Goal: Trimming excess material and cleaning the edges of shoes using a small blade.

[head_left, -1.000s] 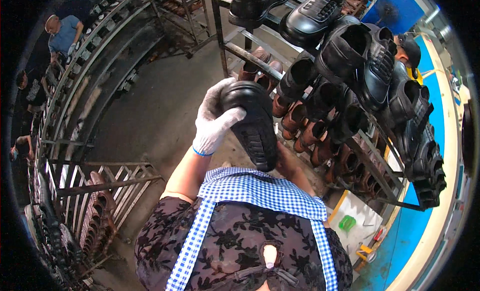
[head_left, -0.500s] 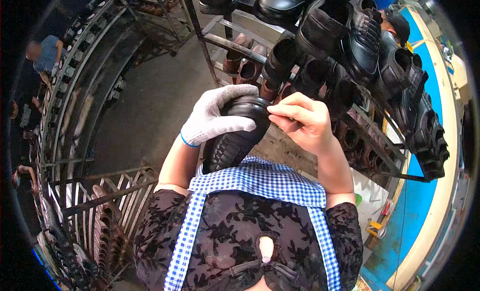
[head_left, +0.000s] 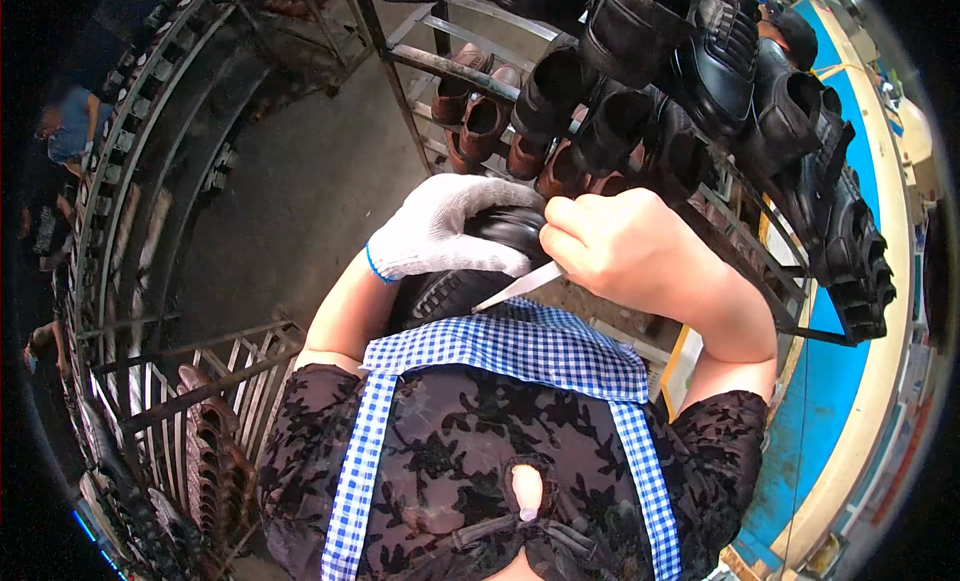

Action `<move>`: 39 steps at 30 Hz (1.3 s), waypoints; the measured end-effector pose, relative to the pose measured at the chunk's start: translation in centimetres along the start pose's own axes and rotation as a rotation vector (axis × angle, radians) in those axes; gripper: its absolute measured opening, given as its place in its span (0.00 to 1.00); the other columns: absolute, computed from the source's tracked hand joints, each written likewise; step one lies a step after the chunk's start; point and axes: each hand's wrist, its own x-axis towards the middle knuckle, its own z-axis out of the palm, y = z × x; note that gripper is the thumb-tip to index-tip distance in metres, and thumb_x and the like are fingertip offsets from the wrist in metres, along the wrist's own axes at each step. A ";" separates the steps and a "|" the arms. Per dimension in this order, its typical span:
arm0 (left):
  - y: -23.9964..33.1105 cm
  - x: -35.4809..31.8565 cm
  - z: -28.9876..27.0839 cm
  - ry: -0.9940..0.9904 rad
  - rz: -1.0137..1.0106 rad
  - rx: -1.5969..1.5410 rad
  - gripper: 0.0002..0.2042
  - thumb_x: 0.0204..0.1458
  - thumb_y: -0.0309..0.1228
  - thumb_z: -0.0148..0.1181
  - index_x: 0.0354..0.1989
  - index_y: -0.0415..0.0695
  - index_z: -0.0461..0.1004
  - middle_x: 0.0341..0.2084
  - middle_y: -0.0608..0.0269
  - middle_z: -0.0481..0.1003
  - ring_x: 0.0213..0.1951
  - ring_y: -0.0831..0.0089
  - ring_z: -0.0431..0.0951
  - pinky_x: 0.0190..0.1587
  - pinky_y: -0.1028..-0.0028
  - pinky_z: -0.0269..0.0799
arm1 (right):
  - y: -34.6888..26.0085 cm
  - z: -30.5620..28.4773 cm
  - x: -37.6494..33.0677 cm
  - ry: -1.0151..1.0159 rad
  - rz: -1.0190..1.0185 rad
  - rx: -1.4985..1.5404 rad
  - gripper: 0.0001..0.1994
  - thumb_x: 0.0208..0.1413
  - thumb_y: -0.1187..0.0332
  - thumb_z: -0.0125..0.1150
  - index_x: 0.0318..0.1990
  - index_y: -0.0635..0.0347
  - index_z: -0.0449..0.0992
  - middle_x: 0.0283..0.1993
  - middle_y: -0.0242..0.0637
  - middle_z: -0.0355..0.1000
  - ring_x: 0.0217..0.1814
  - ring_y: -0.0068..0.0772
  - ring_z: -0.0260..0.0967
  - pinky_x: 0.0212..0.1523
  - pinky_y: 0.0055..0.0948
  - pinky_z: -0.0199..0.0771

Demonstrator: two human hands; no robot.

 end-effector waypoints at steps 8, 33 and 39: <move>-0.7 -0.3 1.0 -0.030 -0.047 -0.067 0.33 0.36 0.43 0.76 0.49 0.35 0.74 0.41 0.53 0.78 0.44 0.65 0.79 0.49 0.69 0.74 | 0.3 2.0 -0.3 0.059 0.021 0.167 0.08 0.39 0.70 0.62 0.26 0.59 0.69 0.27 0.33 0.64 0.26 0.31 0.70 0.23 0.27 0.72; 0.1 -0.7 1.5 -0.022 -0.089 -0.143 0.33 0.36 0.40 0.77 0.50 0.35 0.74 0.42 0.53 0.78 0.44 0.67 0.79 0.51 0.70 0.73 | -0.9 0.3 -1.2 0.036 0.065 0.133 0.05 0.46 0.69 0.57 0.31 0.60 0.73 0.28 0.31 0.67 0.27 0.28 0.72 0.26 0.25 0.74; -0.8 -0.6 1.6 -0.020 -0.102 -0.106 0.34 0.35 0.44 0.77 0.50 0.35 0.74 0.41 0.53 0.78 0.43 0.66 0.79 0.48 0.70 0.74 | -0.7 2.1 -0.6 0.009 0.096 0.132 0.12 0.36 0.70 0.67 0.26 0.60 0.68 0.28 0.35 0.64 0.25 0.33 0.70 0.23 0.28 0.72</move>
